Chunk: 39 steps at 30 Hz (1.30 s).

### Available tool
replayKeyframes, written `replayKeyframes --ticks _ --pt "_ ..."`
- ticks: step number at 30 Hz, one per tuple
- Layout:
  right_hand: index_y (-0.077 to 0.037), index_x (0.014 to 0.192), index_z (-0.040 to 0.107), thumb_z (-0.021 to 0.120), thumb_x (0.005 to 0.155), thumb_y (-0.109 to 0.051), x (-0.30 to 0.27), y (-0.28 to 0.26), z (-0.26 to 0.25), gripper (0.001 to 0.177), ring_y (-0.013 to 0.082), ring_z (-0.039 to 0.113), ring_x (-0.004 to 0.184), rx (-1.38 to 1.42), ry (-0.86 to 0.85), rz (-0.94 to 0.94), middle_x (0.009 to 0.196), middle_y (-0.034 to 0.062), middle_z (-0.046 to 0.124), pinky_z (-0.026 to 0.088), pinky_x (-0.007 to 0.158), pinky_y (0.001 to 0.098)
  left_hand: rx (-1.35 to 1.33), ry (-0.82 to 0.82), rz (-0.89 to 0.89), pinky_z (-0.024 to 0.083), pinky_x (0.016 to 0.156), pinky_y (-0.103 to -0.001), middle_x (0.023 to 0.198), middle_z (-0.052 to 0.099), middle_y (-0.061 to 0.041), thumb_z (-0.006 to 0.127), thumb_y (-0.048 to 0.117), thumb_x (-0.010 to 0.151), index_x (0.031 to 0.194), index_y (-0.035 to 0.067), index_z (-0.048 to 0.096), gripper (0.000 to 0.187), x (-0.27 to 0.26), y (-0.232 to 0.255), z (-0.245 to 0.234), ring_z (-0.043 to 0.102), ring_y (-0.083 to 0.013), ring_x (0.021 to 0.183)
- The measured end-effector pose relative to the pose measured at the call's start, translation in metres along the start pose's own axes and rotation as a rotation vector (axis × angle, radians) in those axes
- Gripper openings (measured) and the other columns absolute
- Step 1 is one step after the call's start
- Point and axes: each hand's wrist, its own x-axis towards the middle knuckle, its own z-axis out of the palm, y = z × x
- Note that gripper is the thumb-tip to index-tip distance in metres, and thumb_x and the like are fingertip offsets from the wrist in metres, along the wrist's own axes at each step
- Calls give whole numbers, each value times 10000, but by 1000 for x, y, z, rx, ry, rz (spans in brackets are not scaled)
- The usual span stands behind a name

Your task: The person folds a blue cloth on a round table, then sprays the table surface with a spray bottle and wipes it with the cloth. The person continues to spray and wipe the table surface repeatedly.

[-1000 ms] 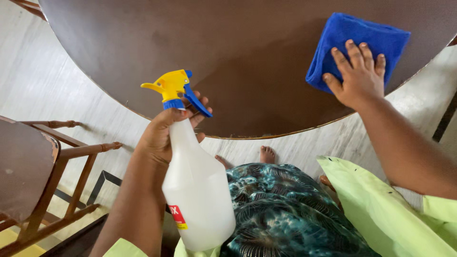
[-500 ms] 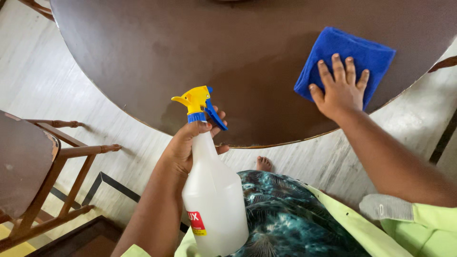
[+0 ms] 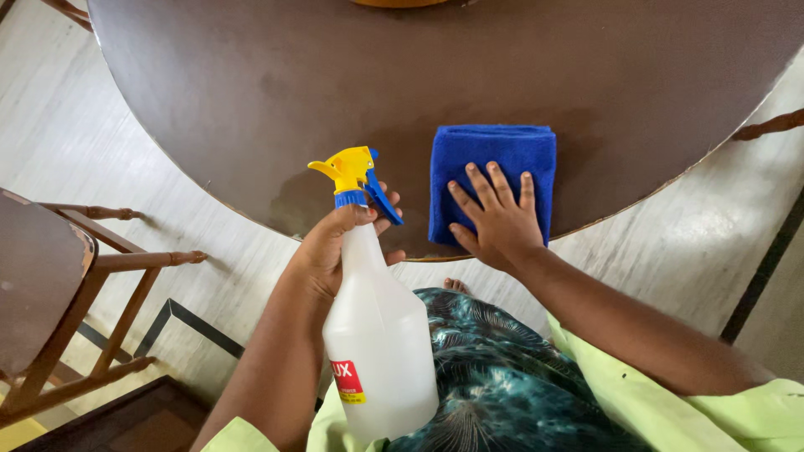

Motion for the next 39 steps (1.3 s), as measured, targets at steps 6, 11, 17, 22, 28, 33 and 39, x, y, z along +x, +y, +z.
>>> replayKeyframes --ticks 6,11,17,22,28,33,39 --pt "-292 1557 387 513 929 -589 -5 11 -3 706 327 214 1518 47 0 -41 1658 79 258 154 1155 700 -3 2 10 597 814 -567 1331 645 -48 679 166 740 1358 177 565 628 -1 -2 11 564 -229 1307" --pt "-292 1551 404 536 915 -597 -13 45 -8 718 329 235 1515 19 0 -50 1652 80 277 160 1175 676 12 28 10 592 842 -571 1334 659 -45 679 156 729 1348 181 566 629 -6 -3 15 572 -222 1319" --pt "-280 1572 405 527 925 -605 -20 103 -8 735 333 233 1546 18 41 60 1673 82 285 150 1191 681 17 51 12 588 849 -584 1339 658 -40 681 159 717 1340 186 568 634 -9 -7 17 568 -219 1324" --pt "-267 1582 409 479 944 -634 -16 156 -4 740 347 206 1547 -2 90 144 1686 97 267 117 1186 697 19 44 14 590 850 -589 1351 646 -44 679 158 711 1347 186 565 646 -12 -9 17 565 -222 1324" --pt "-259 1599 407 479 969 -618 -14 159 2 729 370 190 1563 18 116 222 1701 105 256 95 1187 728 33 32 8 590 849 -587 1358 640 -44 669 164 713 1355 182 556 653 -10 -13 18 569 -223 1321" --pt "-242 1595 398 485 975 -591 -15 132 2 716 393 190 1555 8 116 227 1695 116 254 96 1168 746 45 19 -22 596 850 -586 1351 647 -46 666 156 718 1356 178 561 647 -11 -12 14 573 -227 1315" --pt "-260 1579 385 493 957 -571 -15 70 6 704 383 209 1537 -16 90 96 1676 104 259 120 1156 735 62 18 -34 602 833 -598 1340 646 -39 663 152 718 1354 183 559 645 -13 -6 5 570 -214 1319"
